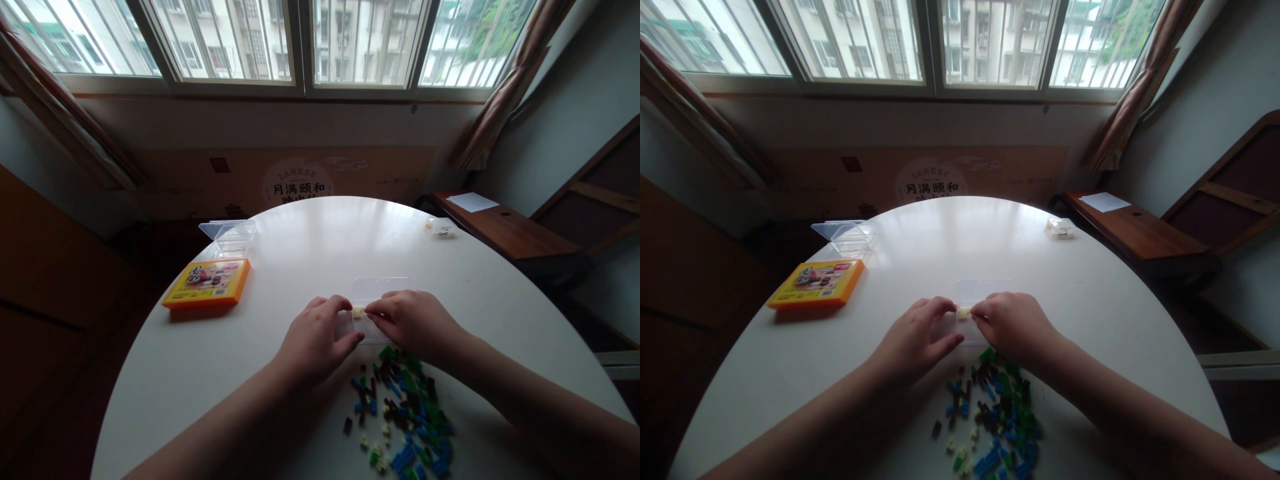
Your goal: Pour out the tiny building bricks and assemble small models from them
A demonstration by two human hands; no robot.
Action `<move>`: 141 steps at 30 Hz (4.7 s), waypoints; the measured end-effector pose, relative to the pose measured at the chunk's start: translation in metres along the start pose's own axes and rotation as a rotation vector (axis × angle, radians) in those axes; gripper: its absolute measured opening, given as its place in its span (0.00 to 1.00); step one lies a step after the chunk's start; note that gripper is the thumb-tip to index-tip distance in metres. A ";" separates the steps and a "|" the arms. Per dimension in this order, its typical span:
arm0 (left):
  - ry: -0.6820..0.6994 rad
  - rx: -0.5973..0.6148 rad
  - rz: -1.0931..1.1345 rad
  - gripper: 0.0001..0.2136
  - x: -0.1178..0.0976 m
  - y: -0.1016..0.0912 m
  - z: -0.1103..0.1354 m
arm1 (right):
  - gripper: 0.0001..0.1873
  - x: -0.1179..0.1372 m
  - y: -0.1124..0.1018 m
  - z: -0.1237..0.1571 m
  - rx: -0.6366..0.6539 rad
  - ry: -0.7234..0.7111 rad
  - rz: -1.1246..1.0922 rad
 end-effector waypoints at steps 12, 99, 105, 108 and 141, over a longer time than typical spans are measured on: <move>0.171 0.247 -0.030 0.03 -0.026 -0.019 0.010 | 0.12 0.019 -0.030 0.019 0.097 -0.403 -0.014; 0.085 -0.133 0.092 0.13 -0.006 -0.007 0.001 | 0.10 0.003 -0.017 0.004 0.024 -0.033 0.048; 0.122 -0.097 0.063 0.15 -0.006 -0.002 0.000 | 0.12 0.003 -0.007 -0.002 0.022 -0.017 0.103; 0.114 -0.083 0.062 0.16 -0.005 -0.001 0.000 | 0.12 0.003 -0.004 -0.004 0.020 -0.020 0.114; 0.036 -0.044 0.097 0.22 -0.003 0.002 0.002 | 0.10 0.000 -0.005 0.001 -0.006 -0.091 -0.010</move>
Point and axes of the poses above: each hand's wrist, its own z-axis away from the middle knuckle, its own y-axis out of the palm, x = y × z, the point moved 6 cm from there along -z, towards the middle knuckle, and after that the axes turned 3 degrees about x, right-handed, at the moved point
